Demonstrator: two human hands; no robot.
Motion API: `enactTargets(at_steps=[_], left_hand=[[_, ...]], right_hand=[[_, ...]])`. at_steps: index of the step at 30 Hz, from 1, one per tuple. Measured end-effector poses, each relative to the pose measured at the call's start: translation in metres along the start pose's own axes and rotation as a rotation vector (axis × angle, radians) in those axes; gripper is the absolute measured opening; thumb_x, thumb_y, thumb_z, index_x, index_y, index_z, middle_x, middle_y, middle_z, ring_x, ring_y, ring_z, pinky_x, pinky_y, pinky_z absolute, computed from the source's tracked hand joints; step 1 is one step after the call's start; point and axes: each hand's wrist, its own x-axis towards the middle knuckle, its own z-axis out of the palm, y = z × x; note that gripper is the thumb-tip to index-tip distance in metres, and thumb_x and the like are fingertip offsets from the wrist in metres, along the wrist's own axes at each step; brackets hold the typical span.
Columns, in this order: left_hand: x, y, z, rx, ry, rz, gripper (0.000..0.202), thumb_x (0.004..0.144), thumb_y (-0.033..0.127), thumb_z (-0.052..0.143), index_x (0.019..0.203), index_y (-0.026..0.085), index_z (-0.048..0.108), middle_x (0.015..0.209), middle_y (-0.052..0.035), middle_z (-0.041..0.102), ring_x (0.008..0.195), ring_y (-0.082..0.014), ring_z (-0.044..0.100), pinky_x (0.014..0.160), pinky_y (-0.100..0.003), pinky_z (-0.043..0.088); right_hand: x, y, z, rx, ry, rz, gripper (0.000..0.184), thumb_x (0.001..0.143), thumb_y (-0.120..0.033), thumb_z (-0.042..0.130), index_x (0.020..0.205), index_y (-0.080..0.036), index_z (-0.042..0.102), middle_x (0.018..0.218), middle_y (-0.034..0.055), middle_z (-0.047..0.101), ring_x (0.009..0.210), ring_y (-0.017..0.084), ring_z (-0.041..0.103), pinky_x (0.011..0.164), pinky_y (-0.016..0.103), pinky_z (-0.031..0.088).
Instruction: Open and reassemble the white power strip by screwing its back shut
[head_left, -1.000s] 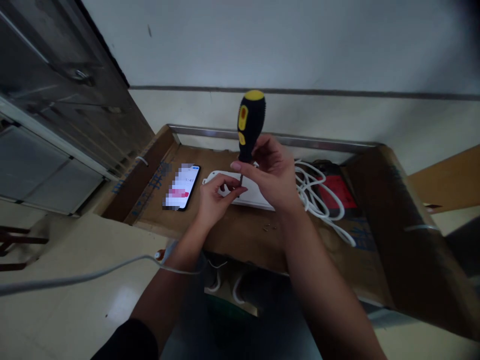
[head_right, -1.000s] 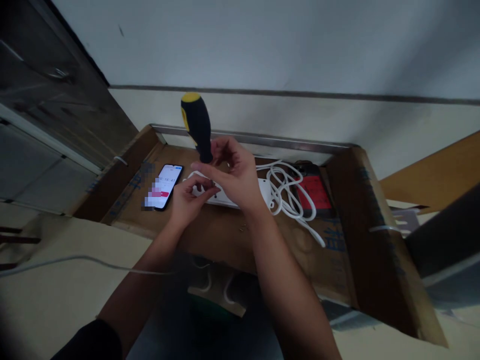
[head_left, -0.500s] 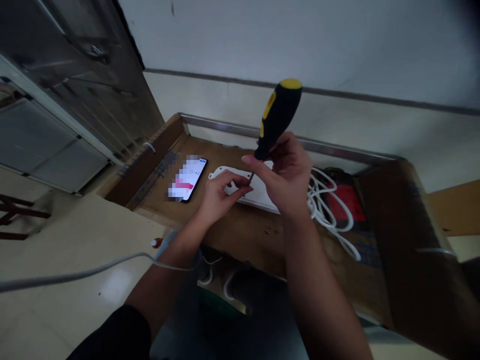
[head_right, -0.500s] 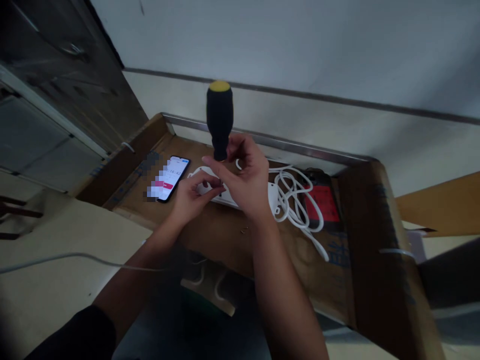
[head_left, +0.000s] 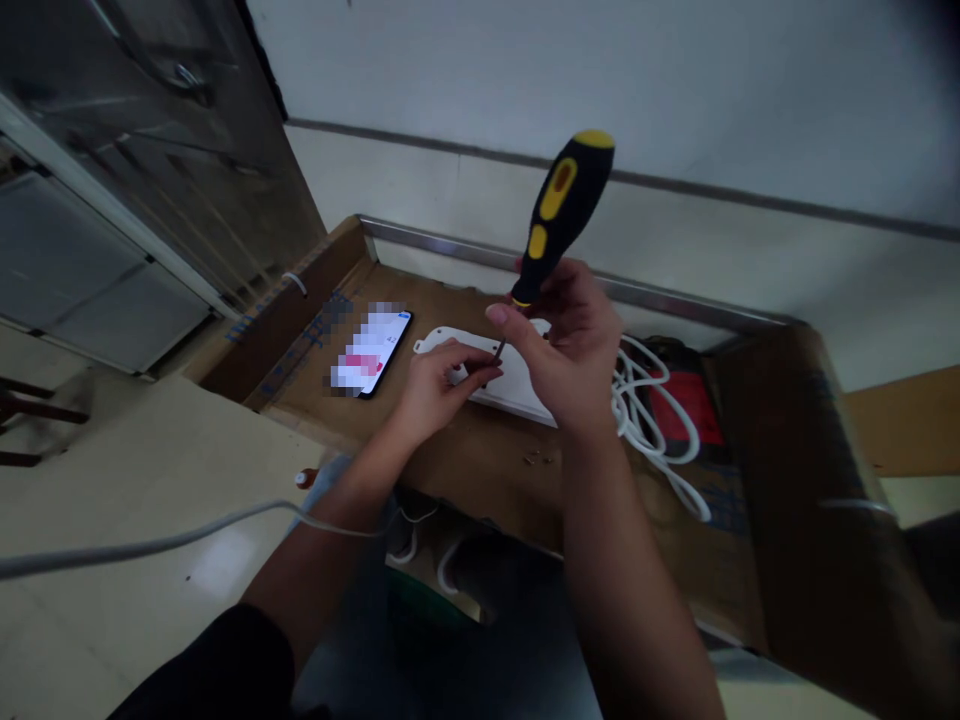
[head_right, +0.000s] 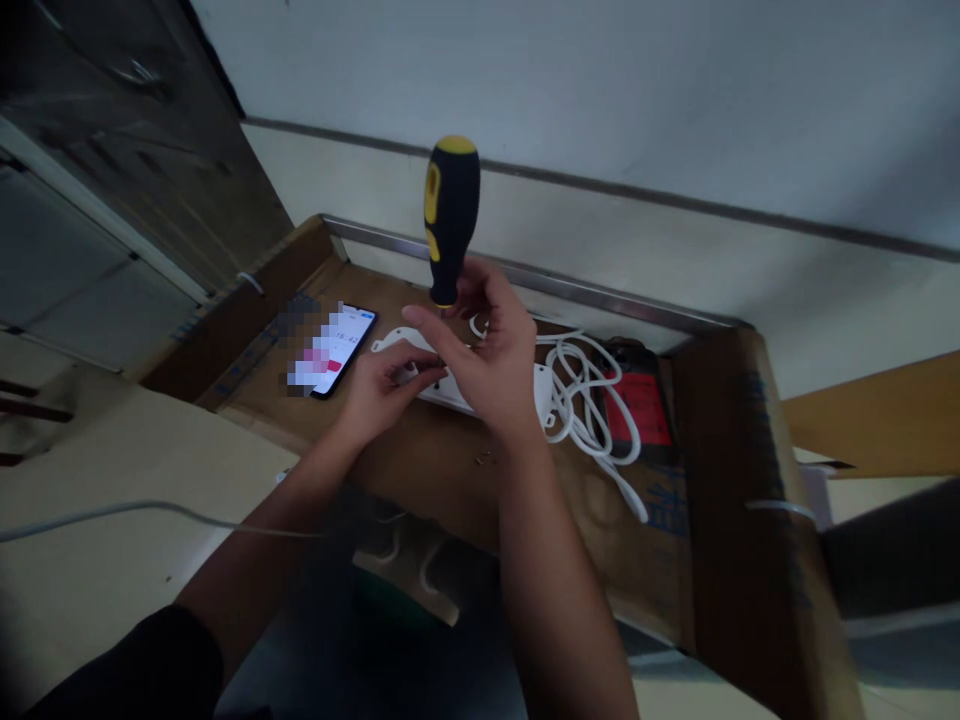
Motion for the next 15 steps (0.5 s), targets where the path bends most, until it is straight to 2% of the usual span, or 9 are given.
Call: enactTargets(at_steps=[2, 4, 7, 10, 12, 15], left_hand=[[0.0, 0.002, 0.0, 0.017, 0.007, 0.028, 0.01, 0.093, 0.033, 0.08, 0.093, 0.023, 0.08, 0.09, -0.0038, 0.08, 0.083, -0.0175, 0.069, 0.078, -0.033, 0.052], [0.0, 0.004, -0.002, 0.033, 0.0, 0.062, 0.01, 0.093, 0.032, 0.079, 0.093, 0.022, 0.079, 0.092, -0.0048, 0.08, 0.086, -0.0184, 0.07, 0.079, -0.033, 0.052], [0.001, 0.008, -0.004, 0.033, -0.034, 0.086, 0.01, 0.098, 0.029, 0.071, 0.098, 0.022, 0.079, 0.096, -0.0063, 0.081, 0.092, -0.0195, 0.071, 0.085, -0.035, 0.053], [0.001, 0.008, -0.004, 0.011, -0.044, 0.053, 0.011, 0.099, 0.028, 0.069, 0.098, 0.022, 0.079, 0.094, -0.005, 0.081, 0.089, -0.0185, 0.072, 0.086, -0.035, 0.054], [0.0, 0.008, -0.003, 0.01, -0.029, 0.026, 0.009, 0.098, 0.029, 0.072, 0.097, 0.023, 0.079, 0.094, -0.0045, 0.08, 0.087, -0.0181, 0.072, 0.085, -0.034, 0.054], [0.0, 0.008, -0.002, 0.023, -0.009, 0.022, 0.008, 0.096, 0.029, 0.075, 0.095, 0.022, 0.078, 0.093, -0.0045, 0.079, 0.087, -0.0182, 0.071, 0.083, -0.034, 0.053]], right_hand=[[0.0, 0.001, 0.0, -0.021, 0.051, -0.028, 0.028, 0.081, -0.036, 0.088, 0.096, -0.025, 0.066, 0.089, -0.0002, 0.067, 0.078, 0.012, 0.059, 0.073, 0.031, 0.051], [0.0, 0.001, -0.002, -0.087, 0.042, -0.075, 0.021, 0.086, -0.037, 0.084, 0.092, -0.025, 0.067, 0.089, 0.0007, 0.067, 0.077, 0.013, 0.059, 0.073, 0.032, 0.051], [0.001, -0.001, -0.008, -0.191, -0.029, -0.157, 0.014, 0.095, -0.037, 0.074, 0.105, -0.027, 0.074, 0.095, 0.0039, 0.067, 0.084, 0.015, 0.06, 0.079, 0.034, 0.053], [0.002, -0.004, -0.012, -0.205, -0.069, -0.206, 0.02, 0.099, -0.033, 0.068, 0.117, -0.028, 0.076, 0.097, 0.0056, 0.063, 0.088, 0.016, 0.058, 0.08, 0.034, 0.052], [0.002, -0.003, -0.011, -0.187, -0.06, -0.205, 0.023, 0.097, -0.033, 0.071, 0.118, -0.027, 0.075, 0.096, 0.0051, 0.06, 0.089, 0.016, 0.058, 0.079, 0.033, 0.051], [0.001, 0.0, -0.008, -0.143, 0.036, -0.148, 0.029, 0.089, -0.038, 0.081, 0.113, -0.026, 0.071, 0.09, 0.0021, 0.059, 0.08, 0.013, 0.056, 0.073, 0.031, 0.05]])
